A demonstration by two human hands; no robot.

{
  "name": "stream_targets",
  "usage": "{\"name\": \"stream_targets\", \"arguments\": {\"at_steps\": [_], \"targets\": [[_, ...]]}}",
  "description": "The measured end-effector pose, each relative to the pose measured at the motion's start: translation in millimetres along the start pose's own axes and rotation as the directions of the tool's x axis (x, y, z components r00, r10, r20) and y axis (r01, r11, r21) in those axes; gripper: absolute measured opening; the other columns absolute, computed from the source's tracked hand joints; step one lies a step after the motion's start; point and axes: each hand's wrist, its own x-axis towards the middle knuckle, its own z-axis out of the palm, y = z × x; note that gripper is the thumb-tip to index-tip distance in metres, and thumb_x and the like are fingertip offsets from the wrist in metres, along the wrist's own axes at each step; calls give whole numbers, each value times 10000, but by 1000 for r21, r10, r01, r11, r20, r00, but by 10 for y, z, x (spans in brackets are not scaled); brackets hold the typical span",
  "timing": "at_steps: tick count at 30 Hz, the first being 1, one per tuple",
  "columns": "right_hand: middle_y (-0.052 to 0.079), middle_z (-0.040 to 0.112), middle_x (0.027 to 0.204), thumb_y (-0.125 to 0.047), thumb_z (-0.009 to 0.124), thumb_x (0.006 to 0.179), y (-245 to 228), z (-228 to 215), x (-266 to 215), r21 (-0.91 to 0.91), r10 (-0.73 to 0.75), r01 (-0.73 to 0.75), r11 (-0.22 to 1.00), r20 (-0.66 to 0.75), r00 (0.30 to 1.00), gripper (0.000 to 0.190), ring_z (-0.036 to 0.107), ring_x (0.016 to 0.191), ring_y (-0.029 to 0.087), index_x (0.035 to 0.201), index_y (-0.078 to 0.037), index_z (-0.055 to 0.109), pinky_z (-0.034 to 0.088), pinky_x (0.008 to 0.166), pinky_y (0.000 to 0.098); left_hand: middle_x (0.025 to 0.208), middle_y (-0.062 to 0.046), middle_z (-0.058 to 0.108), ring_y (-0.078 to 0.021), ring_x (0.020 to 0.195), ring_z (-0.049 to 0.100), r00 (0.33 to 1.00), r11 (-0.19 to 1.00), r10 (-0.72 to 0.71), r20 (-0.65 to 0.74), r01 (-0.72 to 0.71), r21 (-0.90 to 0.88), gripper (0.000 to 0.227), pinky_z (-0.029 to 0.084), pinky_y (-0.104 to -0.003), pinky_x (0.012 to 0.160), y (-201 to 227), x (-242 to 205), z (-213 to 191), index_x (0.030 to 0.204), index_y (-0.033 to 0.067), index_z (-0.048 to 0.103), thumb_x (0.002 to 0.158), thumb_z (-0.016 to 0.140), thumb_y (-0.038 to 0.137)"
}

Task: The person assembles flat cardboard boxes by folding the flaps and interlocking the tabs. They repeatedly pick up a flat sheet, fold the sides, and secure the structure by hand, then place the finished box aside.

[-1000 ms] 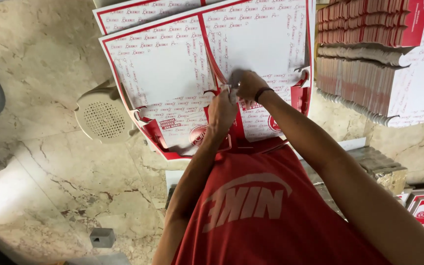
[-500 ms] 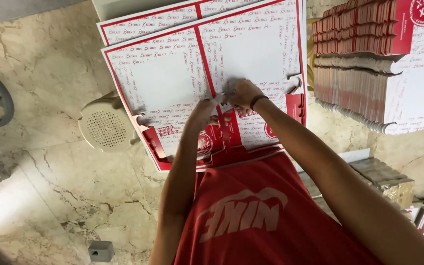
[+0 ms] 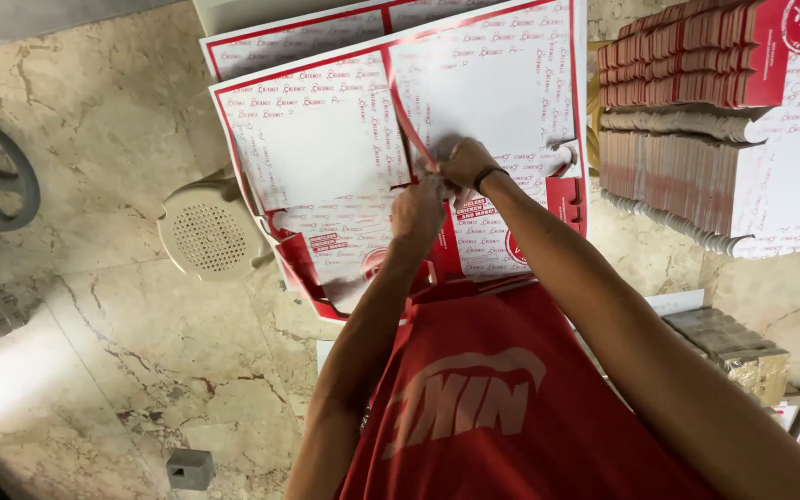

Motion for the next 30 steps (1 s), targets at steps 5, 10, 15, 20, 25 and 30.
{"name": "stream_targets", "arguments": {"at_steps": [5, 10, 15, 20, 25, 30], "targets": [[241, 749, 960, -520, 729, 791, -278, -169, -339, -75, -42, 40, 996, -16, 999, 536, 688, 1060, 449, 929, -4, 768, 553, 924, 570, 721, -211, 712, -406, 781, 748, 999, 986, 24, -39, -30, -166, 291, 582, -506, 711, 113, -219, -240, 806, 23, 669, 967, 568, 244], [265, 745, 1034, -566, 687, 824, 304, 210, 582, -150, -81, 79, 985, -7, 997, 617, 688, 1098, 437, 962, 30, 768, 560, 927, 540, 814, -134, 663, -293, 659, 699, 966, 505, -44, 256, 243, -828, 287, 571, -367, 512, 199, -328, -659, 999, -20, 685, 851, 585, 204], [250, 749, 1072, -510, 644, 863, 145, 138, 406, -218, -55, 61, 974, 32, 998, 575, 679, 1130, 424, 977, 40, 769, 555, 949, 539, 922, -141, 737, -370, 816, 768, 896, 219, 10, 443, 430, -876, 381, 620, -401, 559, -89, -110, -519, 1030, 16, 652, 953, 611, 387], [242, 752, 1034, -538, 657, 841, 120, 94, 229, -168, -44, 46, 985, 13, 999, 564, 684, 1102, 436, 940, 4, 776, 561, 924, 543, 762, -172, 680, -381, 788, 729, 997, 791, -11, 72, 52, -610, 283, 568, -486, 600, -184, 34, -174, 1014, 37, 665, 944, 525, 273], [238, 757, 945, -516, 701, 810, 228, 199, 219, -201, -68, 65, 977, -6, 998, 521, 704, 1040, 436, 888, -9, 792, 566, 884, 561, 624, -157, 640, -405, 637, 701, 940, 926, 297, -171, -327, -191, 191, 530, -488, 559, -287, -7, -107, 880, 105, 641, 967, 567, 257], [217, 780, 930, -254, 565, 971, 74, 18, 237, -389, -61, 78, 918, 55, 997, 379, 711, 1092, 377, 931, 54, 783, 566, 955, 456, 565, -162, 620, -202, 534, 634, 843, 629, 442, -306, -535, -564, 343, 537, -360, 551, 336, -694, -1124, 672, 72, 701, 989, 630, 184]]}}
